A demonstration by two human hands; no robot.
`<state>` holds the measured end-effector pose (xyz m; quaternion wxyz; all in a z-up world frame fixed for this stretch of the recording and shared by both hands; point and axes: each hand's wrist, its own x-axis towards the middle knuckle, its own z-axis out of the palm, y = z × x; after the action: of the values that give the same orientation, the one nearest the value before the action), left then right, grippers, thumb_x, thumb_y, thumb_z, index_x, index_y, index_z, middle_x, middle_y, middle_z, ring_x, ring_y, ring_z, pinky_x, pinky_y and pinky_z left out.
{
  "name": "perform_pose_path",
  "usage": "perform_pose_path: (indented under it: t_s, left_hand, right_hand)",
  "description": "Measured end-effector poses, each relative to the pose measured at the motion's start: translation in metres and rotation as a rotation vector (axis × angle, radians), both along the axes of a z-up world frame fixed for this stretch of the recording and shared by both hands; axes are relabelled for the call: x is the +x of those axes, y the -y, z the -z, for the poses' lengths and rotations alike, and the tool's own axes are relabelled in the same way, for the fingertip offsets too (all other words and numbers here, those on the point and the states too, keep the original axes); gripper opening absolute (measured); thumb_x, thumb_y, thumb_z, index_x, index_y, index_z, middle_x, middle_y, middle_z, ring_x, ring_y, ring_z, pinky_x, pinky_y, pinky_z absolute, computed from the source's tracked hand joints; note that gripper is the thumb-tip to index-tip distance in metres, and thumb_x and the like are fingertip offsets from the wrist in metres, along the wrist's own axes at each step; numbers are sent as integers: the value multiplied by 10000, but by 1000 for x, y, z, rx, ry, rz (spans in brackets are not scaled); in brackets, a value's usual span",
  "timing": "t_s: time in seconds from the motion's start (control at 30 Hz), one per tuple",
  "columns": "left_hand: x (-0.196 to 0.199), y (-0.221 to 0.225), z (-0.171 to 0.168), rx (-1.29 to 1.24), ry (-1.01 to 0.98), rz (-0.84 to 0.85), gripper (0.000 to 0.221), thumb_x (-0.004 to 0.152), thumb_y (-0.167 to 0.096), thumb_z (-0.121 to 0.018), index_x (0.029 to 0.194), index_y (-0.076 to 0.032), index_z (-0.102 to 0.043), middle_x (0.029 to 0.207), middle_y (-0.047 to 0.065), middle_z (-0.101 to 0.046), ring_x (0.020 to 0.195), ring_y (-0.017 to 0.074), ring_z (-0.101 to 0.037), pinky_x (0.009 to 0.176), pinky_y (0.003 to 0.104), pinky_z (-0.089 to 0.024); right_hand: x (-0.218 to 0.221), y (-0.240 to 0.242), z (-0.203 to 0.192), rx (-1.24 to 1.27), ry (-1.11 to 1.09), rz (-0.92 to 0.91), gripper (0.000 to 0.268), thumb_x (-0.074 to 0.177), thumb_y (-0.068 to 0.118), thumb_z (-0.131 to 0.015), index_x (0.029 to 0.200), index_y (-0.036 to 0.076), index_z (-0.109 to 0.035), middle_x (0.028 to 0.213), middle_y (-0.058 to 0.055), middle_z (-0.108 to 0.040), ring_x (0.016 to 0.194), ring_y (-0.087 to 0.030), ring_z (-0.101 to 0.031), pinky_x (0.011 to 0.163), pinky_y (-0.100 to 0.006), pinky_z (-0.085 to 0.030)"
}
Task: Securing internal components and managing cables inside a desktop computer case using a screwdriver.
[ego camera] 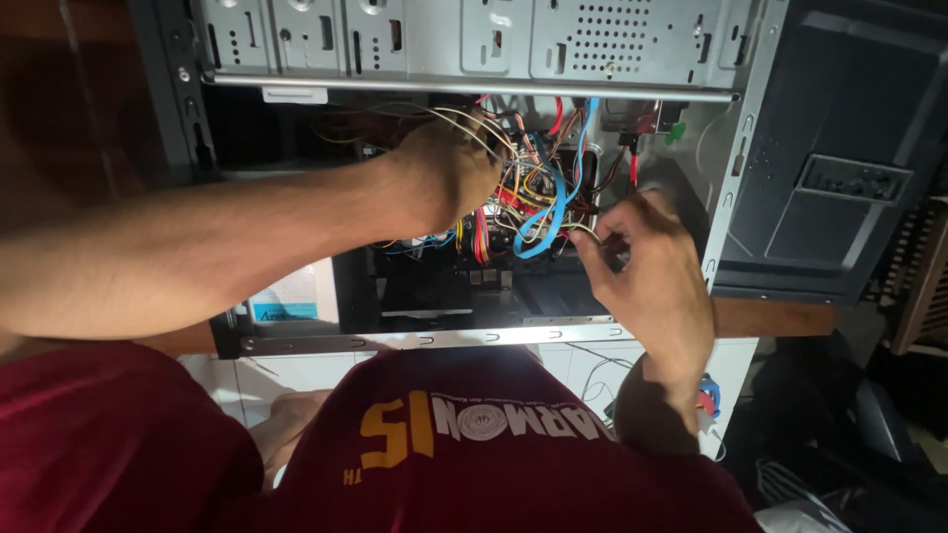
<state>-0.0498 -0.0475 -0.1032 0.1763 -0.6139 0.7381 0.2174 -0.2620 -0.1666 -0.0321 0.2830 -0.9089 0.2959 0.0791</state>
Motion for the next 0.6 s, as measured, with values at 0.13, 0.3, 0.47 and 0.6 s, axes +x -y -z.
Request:
perform_pose_path:
  t_s: [0.13, 0.3, 0.47, 0.6]
  left_hand:
    - [5, 8, -26, 50, -27, 9, 356, 867, -51, -725, 1220, -8, -714, 1227, 168, -728, 1330, 401, -556, 1086, 511, -416]
    - [3, 4, -26, 53, -50, 35, 386, 872, -52, -740, 1247, 24, -691, 1265, 169, -714, 1363, 405, -532, 1124, 500, -406]
    - [4, -3, -37, 100, -35, 42, 421, 874, -52, -738, 1281, 20, -657, 1278, 152, -709, 1362, 395, -531, 1125, 506, -403]
    - [6, 2, -40, 116, -41, 34, 458, 874, -55, -743, 1308, 13, -615, 1275, 146, -702, 1340, 383, -537, 1106, 494, -415]
  right_hand:
    - [-6, -2, -1, 69, -78, -31, 280, 917, 304, -800, 873, 60, -670, 785, -165, -666, 751, -388, -730, 662, -478, -575]
    - [10, -1, -28, 178, -124, -126, 202, 959, 272, -706, 1025, 81, -723, 876, -196, -754, 810, -393, -754, 683, -468, -600]
    - [22, 17, -31, -29, -106, -276, 218, 1057, 102, -553, 1174, 79, -735, 981, -197, -753, 907, -426, -733, 748, -481, -592]
    - [33, 22, -36, 14, -320, -358, 361, 980, 65, -583, 1336, 76, -644, 1075, -214, -753, 987, -433, -731, 808, -531, -597]
